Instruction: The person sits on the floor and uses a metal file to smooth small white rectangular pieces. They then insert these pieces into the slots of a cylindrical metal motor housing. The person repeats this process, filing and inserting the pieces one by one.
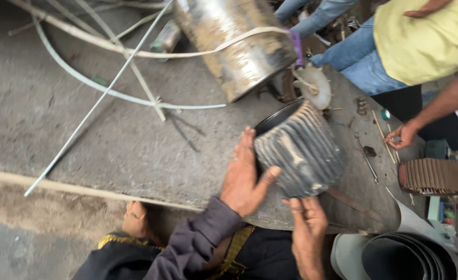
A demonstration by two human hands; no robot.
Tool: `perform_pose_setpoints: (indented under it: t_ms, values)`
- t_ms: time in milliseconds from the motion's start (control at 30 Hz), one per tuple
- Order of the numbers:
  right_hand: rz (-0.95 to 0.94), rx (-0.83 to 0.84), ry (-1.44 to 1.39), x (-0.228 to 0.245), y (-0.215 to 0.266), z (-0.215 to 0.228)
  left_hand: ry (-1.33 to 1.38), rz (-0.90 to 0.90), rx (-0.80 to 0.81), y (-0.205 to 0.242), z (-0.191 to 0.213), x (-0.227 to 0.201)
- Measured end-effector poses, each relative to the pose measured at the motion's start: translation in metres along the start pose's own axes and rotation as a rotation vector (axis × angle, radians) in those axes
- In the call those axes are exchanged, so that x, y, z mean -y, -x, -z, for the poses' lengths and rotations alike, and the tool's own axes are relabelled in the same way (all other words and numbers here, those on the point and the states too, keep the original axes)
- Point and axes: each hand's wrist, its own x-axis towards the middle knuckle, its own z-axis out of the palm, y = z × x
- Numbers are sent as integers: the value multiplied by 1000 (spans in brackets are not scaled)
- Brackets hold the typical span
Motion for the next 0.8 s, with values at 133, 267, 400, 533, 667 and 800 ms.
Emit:
perform_pose_setpoints:
  t_ms: [133, 267, 400, 533, 667, 800]
  values:
    - [53, -80, 57, -24, 8, -18, 48, 89, 82, -15, -1, 25]
    - [135, -60, 112, -24, -1, -42, -25, 131, 161, -52, 10, 19]
    - [207, 35, 402, -2, 8, -29, -177, 272, 3, -40, 5, -22]
    - [432, -161, 408, 16, 39, 8, -877, -469, -176, -14, 2, -77]
    - [444, -205, 547, 8, 86, 47, -1109, -774, 43, -6, -11, -106]
    - [174, -7, 8, -7, 127, 74, -1524, -774, 207, 17, -42, -99]
